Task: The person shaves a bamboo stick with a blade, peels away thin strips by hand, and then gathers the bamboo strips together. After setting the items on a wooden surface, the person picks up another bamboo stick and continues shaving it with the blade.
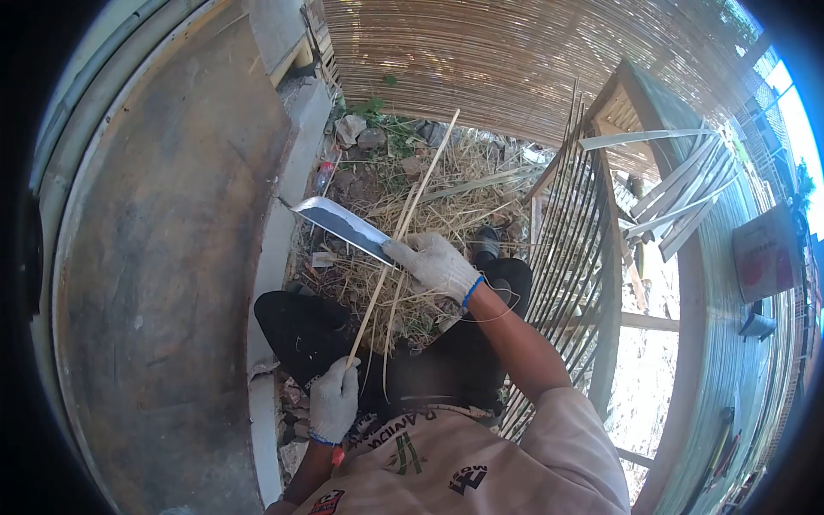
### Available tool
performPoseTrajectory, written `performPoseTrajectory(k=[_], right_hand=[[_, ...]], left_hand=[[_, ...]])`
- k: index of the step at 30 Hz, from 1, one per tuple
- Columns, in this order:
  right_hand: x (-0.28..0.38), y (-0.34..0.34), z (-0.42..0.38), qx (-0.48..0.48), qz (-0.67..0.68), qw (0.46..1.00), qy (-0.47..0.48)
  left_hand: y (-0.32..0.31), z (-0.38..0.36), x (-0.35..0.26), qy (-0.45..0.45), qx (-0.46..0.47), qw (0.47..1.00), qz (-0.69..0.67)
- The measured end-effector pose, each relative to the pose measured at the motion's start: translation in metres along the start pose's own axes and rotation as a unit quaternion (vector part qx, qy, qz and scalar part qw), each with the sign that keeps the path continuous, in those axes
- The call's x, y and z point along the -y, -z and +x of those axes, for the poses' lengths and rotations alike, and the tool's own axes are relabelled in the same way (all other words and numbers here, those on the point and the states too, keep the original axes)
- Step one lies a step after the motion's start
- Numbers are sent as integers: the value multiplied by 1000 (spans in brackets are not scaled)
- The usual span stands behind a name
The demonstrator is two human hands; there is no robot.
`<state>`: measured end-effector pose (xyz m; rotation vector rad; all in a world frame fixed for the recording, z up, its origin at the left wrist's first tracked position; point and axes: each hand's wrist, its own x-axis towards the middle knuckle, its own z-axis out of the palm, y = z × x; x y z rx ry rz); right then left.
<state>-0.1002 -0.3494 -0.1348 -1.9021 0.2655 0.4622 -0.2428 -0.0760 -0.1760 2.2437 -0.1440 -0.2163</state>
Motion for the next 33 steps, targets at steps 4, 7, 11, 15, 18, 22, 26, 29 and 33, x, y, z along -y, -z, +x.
performPoseTrajectory(k=[4,7,11,15,18,22,26,29,33], right_hand=[[9,6,-1,-23,-4,1000,1],[10,11,3,-26,-19,999,-9],[10,18,6,-52,-34,998,30],[17,20,5,-40,-77,996,20],[22,20,4,-45,-91,995,20],[24,21,7,-63,-68,996,13],[19,38,19,-124,-80,988,42],[20,77,25,-211,-3,977,15],[-3,111,32,-220,97,970,23]], left_hand=[[7,-9,6,-4,3,1000,13],[14,-17,7,20,23,999,16],[18,-28,22,8,26,1000,5],[26,-37,27,30,27,999,2],[31,-41,31,44,36,998,-3],[34,-45,36,29,39,999,-13],[44,-55,45,75,74,994,14],[55,-72,50,77,78,994,30],[51,-74,45,98,71,991,51]])
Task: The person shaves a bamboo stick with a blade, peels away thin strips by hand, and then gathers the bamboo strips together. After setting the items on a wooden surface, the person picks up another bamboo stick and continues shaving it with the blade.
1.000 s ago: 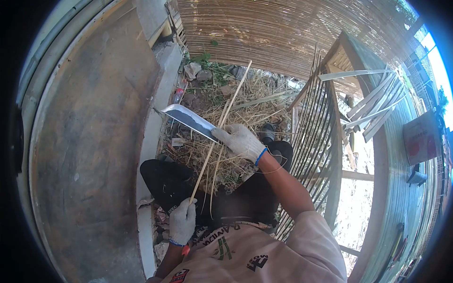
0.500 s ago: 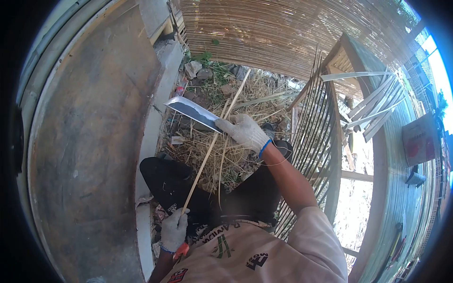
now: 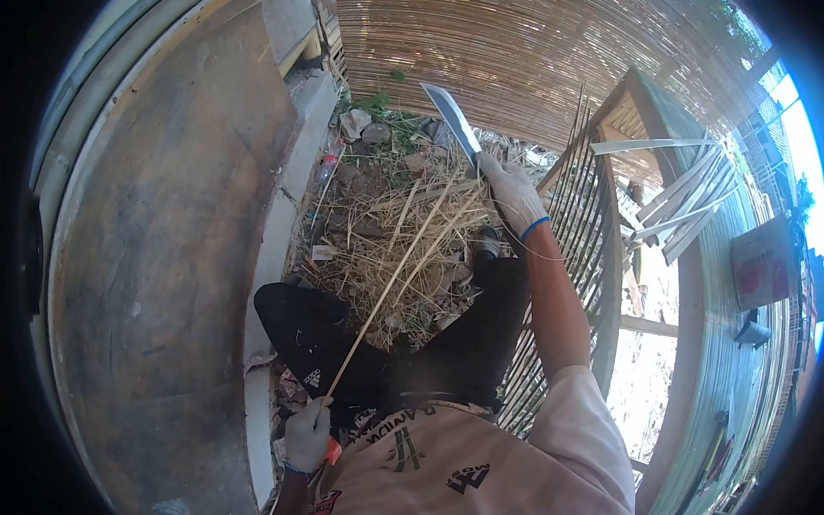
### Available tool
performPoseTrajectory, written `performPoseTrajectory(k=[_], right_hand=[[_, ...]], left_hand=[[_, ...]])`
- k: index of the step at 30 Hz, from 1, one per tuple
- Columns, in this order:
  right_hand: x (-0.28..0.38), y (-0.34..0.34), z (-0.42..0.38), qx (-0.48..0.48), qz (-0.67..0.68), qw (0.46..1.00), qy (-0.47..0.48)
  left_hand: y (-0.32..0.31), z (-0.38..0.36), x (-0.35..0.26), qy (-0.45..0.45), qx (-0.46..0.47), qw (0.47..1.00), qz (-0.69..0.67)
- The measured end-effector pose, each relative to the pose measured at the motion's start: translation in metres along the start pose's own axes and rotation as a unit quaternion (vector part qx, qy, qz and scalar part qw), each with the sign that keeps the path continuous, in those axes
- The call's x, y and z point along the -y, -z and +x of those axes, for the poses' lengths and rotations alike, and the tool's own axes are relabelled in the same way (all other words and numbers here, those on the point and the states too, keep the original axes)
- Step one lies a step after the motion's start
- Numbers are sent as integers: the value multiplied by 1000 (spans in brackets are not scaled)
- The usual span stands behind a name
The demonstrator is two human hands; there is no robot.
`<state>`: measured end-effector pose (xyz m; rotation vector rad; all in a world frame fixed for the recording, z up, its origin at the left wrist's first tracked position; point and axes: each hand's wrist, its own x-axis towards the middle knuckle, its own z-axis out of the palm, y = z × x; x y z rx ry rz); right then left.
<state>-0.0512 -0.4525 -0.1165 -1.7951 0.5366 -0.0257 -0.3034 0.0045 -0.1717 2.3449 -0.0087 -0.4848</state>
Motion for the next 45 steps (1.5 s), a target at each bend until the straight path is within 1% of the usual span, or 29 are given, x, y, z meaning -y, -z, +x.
performPoseTrajectory(k=[1,2,3,4,5,7,9,10,11,13,14,15,16,17,18,20,22,23,25,26,30,33,35,37,39,40,43,44,45], right_hand=[[-1,-6,-9,3,-3,1000,1],[-2,-15,-19,27,-61,998,15],[-5,-24,-31,49,-118,991,26],[-9,-35,-45,102,-115,988,-7],[-15,-49,-59,157,-109,981,-41],[-13,-76,-92,233,-108,964,-64],[-14,-99,-115,310,-63,946,-65],[-36,-113,-117,317,-79,945,-27],[-36,-125,-120,323,-95,942,11],[-35,-131,-128,313,-104,944,0],[-39,-134,-127,296,-113,948,30],[-42,-136,-127,279,-122,951,59],[-41,-136,-123,274,-159,947,62],[-44,-136,-120,275,-158,947,61],[-47,-137,-117,280,-142,948,40],[-50,-135,-112,286,-128,949,17],[-45,-130,-106,277,-94,956,-34],[-42,-126,-103,278,-95,955,-35],[-34,-120,-99,240,-81,967,-14],[-30,-119,-98,255,-71,962,-58],[-38,-118,-89,265,-122,956,-44],[-36,-117,-85,263,-152,953,-20],[-32,-110,-78,196,-119,973,-14],[-39,-100,-60,163,-85,983,-19],[-23,-82,-57,155,-39,985,-69],[-31,-77,-48,132,-81,987,-40],[-37,-63,-36,111,-92,989,-18],[-36,-58,-36,110,-99,988,-51],[-37,-56,-35,110,-99,988,-51]], left_hand=[[-5,8,-6,-9,-25,1000,7],[-11,18,-15,-10,-26,1000,4],[-16,31,-25,-48,-69,996,-3],[-21,44,-36,-84,-112,990,-10],[-24,57,-46,-84,-111,990,-8],[-27,84,-65,-98,-115,989,-11],[-38,108,-77,-107,-120,987,5],[-41,118,-83,-121,-126,984,16],[-41,124,-89,-122,-125,984,19],[-40,133,-98,-114,-92,989,37],[-42,136,-94,-152,-121,980,44],[-41,137,-97,-154,-121,980,44],[-40,136,-99,-128,-107,985,47],[-38,136,-100,-102,-93,989,51],[-39,135,-98,-101,-92,989,51],[-44,133,-91,-149,-134,978,55],[-48,128,-83,-144,-135,978,59],[-49,126,-80,-142,-137,978,64],[-49,122,-76,-135,-130,980,68],[-49,121,-75,-129,-122,982,71],[-43,118,-81,-118,-113,986,42],[-41,114,-73,-122,-121,983,63],[-42,109,-64,-134,-121,982,59],[-40,98,-55,-127,-113,984,52],[-37,87,-46,-121,-104,986,43],[-35,81,-42,-114,-96,988,51],[-30,68,-34,-102,-78,989,66],[-29,63,-30,-96,-68,990,77],[-29,59,-21,-96,-68,990,77]])
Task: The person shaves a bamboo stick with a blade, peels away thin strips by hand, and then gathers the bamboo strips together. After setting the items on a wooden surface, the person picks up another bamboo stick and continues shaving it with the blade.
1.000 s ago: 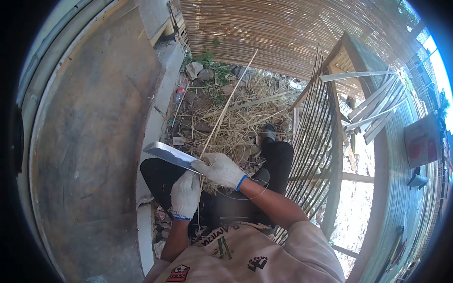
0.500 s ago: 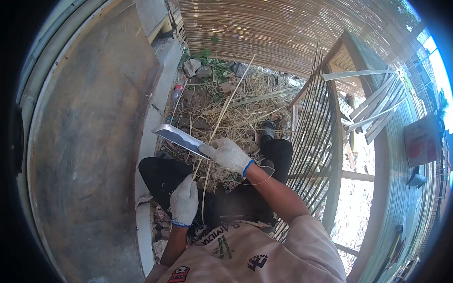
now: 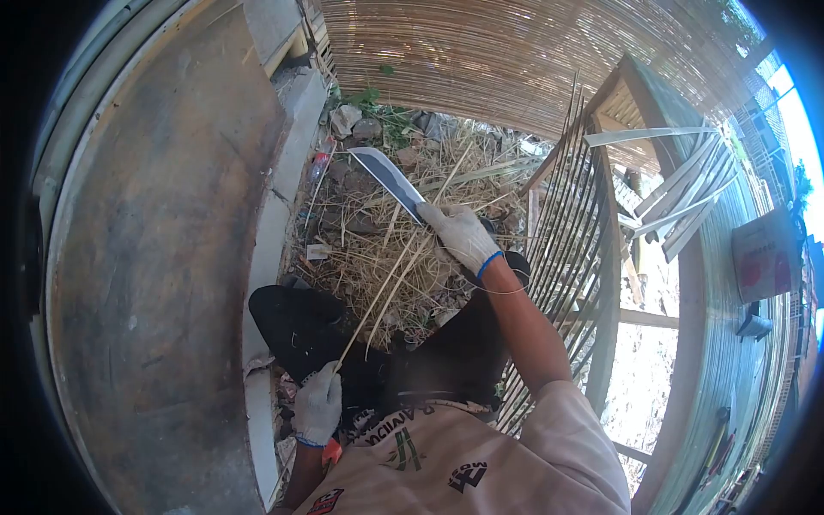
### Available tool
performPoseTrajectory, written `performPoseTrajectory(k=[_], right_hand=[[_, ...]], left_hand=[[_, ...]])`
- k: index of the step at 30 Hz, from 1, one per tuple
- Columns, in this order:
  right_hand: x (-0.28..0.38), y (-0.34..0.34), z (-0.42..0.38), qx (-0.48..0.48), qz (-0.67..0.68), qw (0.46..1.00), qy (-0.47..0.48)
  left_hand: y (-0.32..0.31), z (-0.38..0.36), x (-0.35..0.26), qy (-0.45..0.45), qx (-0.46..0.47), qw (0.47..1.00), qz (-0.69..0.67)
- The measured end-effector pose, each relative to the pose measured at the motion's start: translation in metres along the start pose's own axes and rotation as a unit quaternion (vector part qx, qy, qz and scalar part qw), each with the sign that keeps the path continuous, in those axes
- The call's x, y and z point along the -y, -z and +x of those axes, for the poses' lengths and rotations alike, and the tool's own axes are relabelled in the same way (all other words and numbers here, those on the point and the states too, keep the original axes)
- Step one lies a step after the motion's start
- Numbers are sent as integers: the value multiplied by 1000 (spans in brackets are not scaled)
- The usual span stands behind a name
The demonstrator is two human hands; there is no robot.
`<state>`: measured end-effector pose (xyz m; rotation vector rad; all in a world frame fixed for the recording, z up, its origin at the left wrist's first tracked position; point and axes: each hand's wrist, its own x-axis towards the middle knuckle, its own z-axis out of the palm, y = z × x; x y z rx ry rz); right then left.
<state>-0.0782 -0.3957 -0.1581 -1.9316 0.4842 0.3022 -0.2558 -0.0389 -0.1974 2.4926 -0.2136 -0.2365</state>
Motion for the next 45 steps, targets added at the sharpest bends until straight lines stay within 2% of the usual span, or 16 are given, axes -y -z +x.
performPoseTrajectory(k=[2,11,14,16,18,20,24,26,28,30,37,38,40,42,44,45], right_hand=[[-3,5,4,-11,32,999,0],[4,20,0,-9,55,998,-2],[-8,37,18,-78,22,997,19],[-4,56,16,-115,110,987,24],[-17,59,24,-102,134,986,8],[-27,56,18,-98,99,981,132],[-46,38,19,-41,143,983,109],[-16,29,-9,5,189,980,62],[-22,20,-4,-25,147,976,161],[-17,16,-4,-22,182,974,134],[5,4,-30,105,243,962,67],[0,-3,-28,107,240,962,69],[-5,-17,-28,53,148,968,198],[18,-15,-55,70,121,970,200],[33,-16,-77,107,103,984,98],[38,-19,-83,104,82,985,111]], left_hand=[[-5,-10,18,-51,-51,997,13],[20,-43,34,-49,-37,998,33],[29,-61,59,-34,11,999,10],[33,-77,67,-32,-2,999,38],[34,-81,65,-28,-19,997,62],[29,-77,54,-1,-25,998,59],[20,-75,44,-27,-75,997,8],[29,-77,36,65,5,997,38],[31,-78,44,79,20,995,50],[33,-73,44,93,32,993,61],[16,16,-22,91,84,977,-172],[14,35,-38,58,71,977,-192],[7,73,-66,-27,17,977,-212],[1,104,-87,-79,-31,973,-213],[1,128,-101,-108,-48,940,-319],[9,133,-109,-154,-81,948,-265]])
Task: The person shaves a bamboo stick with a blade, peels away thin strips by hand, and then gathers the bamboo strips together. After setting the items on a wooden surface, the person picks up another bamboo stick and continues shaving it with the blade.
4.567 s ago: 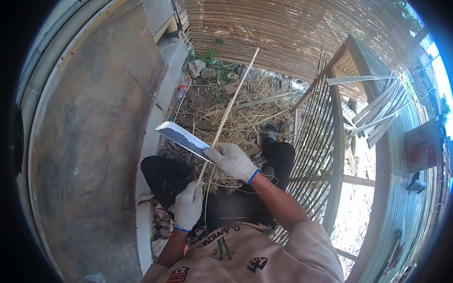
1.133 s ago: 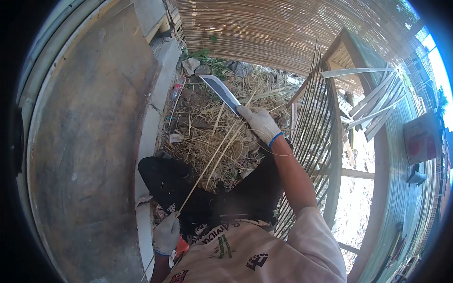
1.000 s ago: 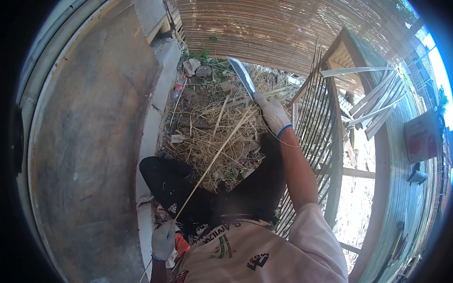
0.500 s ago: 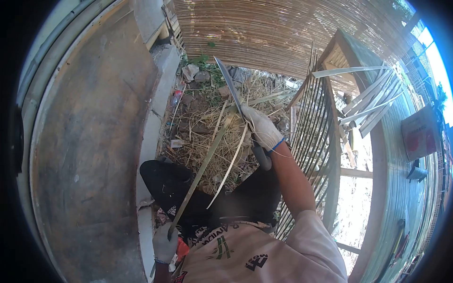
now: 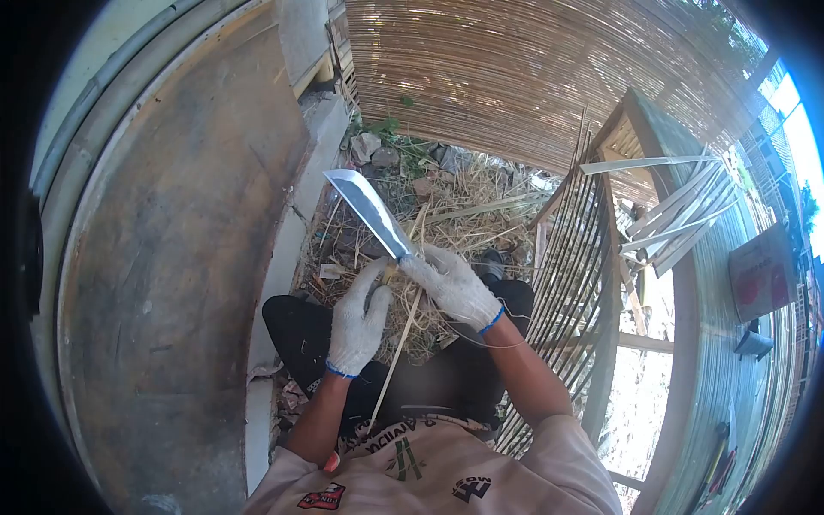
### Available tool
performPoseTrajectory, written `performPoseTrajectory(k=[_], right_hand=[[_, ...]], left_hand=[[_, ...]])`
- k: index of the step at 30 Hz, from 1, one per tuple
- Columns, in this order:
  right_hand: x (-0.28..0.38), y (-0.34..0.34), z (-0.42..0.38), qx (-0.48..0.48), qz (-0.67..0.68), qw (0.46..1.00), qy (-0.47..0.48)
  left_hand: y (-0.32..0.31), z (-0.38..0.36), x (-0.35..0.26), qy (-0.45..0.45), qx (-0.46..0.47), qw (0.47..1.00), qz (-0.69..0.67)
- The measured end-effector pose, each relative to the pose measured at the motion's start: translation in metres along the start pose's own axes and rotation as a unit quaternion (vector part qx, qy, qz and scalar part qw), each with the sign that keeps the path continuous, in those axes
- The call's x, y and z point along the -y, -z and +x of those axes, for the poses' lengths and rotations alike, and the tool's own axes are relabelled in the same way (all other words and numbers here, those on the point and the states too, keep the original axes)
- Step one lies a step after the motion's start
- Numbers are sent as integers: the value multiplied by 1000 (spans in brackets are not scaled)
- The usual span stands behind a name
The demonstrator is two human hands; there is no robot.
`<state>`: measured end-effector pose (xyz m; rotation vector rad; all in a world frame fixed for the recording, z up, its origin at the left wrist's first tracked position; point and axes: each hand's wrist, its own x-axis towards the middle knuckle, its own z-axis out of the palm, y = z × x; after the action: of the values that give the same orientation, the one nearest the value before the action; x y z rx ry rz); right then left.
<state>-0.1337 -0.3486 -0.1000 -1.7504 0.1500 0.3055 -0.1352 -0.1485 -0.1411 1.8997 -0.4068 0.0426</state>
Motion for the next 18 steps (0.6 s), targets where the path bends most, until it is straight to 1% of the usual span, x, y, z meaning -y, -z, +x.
performPoseTrajectory(k=[1,2,3,4,5,6,7,9,11,12,14,18], right_hand=[[-4,-2,-2,-2,2,1000,2],[-10,-5,-3,-28,-96,991,89],[-10,-8,-5,-55,-192,965,171],[-3,-9,-12,-49,-223,962,149],[-6,-11,-13,-51,-221,963,145],[-11,-13,-13,-61,-255,948,179],[-14,-13,-13,-69,-291,930,213],[-11,-14,-14,-50,-314,927,200],[0,-16,-16,-14,-340,930,137],[0,-17,-15,-10,-342,930,138],[-3,-17,-12,4,-335,926,174],[-9,-19,-7,34,-314,936,153]], left_hand=[[2,2,-3,-3,1,1000,2],[4,3,-6,29,11,999,-21],[7,5,-11,61,22,997,-43],[11,5,-17,62,27,997,-42],[17,5,-24,157,56,975,-143],[21,5,-28,250,84,934,-242],[21,4,-27,252,86,933,-243],[22,-1,-24,293,93,900,-311],[24,-4,-30,309,83,890,-324],[24,-6,-28,315,80,882,-340],[22,-7,-24,320,75,874,-359],[18,-11,-23,322,52,872,-365]])
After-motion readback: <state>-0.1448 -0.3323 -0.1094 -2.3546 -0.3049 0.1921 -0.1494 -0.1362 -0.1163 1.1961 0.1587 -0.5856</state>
